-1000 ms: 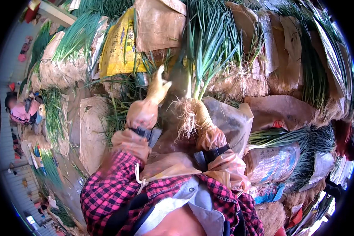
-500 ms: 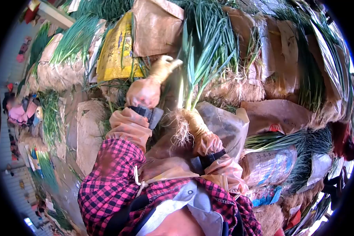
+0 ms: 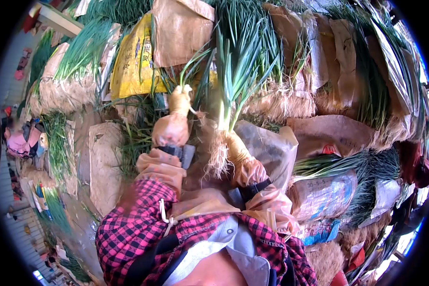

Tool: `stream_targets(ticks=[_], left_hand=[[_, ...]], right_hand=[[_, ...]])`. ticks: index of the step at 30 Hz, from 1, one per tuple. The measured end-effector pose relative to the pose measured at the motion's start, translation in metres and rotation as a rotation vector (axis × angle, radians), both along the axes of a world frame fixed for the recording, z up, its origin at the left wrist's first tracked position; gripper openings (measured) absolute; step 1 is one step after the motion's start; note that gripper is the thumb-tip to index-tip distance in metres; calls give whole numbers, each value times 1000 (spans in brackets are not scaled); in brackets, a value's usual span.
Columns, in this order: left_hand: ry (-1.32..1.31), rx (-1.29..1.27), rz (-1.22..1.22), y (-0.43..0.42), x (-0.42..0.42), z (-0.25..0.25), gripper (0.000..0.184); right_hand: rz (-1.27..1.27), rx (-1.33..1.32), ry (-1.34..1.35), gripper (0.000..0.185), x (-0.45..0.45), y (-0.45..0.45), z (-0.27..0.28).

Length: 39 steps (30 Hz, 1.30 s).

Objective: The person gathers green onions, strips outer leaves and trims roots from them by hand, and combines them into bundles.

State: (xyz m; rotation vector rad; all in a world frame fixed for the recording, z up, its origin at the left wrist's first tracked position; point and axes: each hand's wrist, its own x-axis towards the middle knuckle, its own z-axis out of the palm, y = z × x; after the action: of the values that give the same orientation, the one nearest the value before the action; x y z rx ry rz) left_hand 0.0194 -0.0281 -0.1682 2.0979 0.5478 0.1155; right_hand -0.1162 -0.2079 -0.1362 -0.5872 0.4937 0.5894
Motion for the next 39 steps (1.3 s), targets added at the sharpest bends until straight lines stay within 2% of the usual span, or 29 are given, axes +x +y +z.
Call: stream_targets(ticks=[3, 4, 5, 6, 8, 10, 11, 12, 13, 14, 15, 16, 17, 18, 20, 22, 24, 26, 27, 28, 30, 31, 32, 33, 34, 35, 36, 38, 39], left_hand=[[-331, -49, -212, 12, -2, -5, 24], [-366, -347, -137, -2, -25, 52, 26], [-461, -637, -23, 4, -30, 73, 27], [-644, -551, 158, 13, -31, 86, 21], [-640, -459, 270, 61, -39, 106, 41], [-423, 867, 696, 97, -25, 90, 59], [-276, 767, 681, 89, -31, 104, 76], [-386, 551, 458, 72, -41, 113, 69], [-367, 635, 274, 54, -42, 99, 64], [-501, 515, 44, 35, -31, 47, 53], [178, -40, -253, -7, -40, 94, 55], [96, -214, -417, -30, -35, 23, 61], [-4, -707, -406, -71, 0, -124, 64], [-11, -715, -411, -81, 4, -126, 64], [415, -960, -518, -102, 21, -128, 57], [-9, -506, -466, -81, 36, -141, 23], [177, -754, -229, -60, -5, 2, 26], [53, -497, -271, -48, -17, 2, 26], [79, -675, -279, -47, -30, 6, 29], [136, -536, -354, -49, -43, 29, 31], [-181, 2, -356, -56, -43, -40, 35], [155, -191, -386, -55, -45, 5, 44], [124, -296, -376, -57, -40, 4, 43], [84, -78, -396, -57, -39, 3, 40], [41, 140, -412, -58, -41, 24, 36], [15, 191, -457, -59, -47, 44, 30], [14, 195, -469, -58, -54, 54, 30], [-154, 116, -582, -53, -65, 66, 26], [-336, 72, -619, -49, -74, 68, 24]], right_hand=[[-6, 103, -89, 15, -4, -3, -9], [-3, 152, -94, 21, -3, -4, -10], [-13, 154, -96, 21, 0, -3, -10], [-33, 193, -90, 22, 0, -4, -11], [-54, 252, -71, 24, -5, -9, -11], [-80, 373, -234, 33, -7, -8, -17], [-113, 388, -231, 36, -7, -6, -20], [-146, 405, -227, 39, -7, -5, -23], [-111, 388, -219, 42, -8, -7, -24], [-53, 482, -301, 43, -7, -5, -22], [-44, 500, -333, 43, -7, -2, -17], [-35, 515, -369, 43, -7, 0, -13], [-32, 507, -372, 43, -8, -1, -17], [-47, 443, -321, 43, -10, -4, -25], [-130, 295, -193, 40, -7, -7, -15], [-177, 68, -150, 32, -4, -5, -4], [-187, 81, -97, 23, 2, -6, -29], [-195, 41, -122, 24, 7, 4, -23], [-142, 56, -99, 23, 11, 8, -24], [-92, 70, -73, 22, 13, 11, -26], [-46, 64, -50, 22, 13, 17, -10], [-67, -23, -78, 22, 12, 18, -5], [-89, -113, -104, 22, 11, 17, -4], [-83, -126, -125, 25, 11, 14, -10], [-92, -132, -124, 25, 10, 12, -8], [-95, -167, -129, 26, 9, 12, -5], [-100, -199, -135, 26, 7, 12, -3], [-174, -229, -114, 27, 7, 14, -4], [-219, -201, -126, 28, 9, 16, -2]])
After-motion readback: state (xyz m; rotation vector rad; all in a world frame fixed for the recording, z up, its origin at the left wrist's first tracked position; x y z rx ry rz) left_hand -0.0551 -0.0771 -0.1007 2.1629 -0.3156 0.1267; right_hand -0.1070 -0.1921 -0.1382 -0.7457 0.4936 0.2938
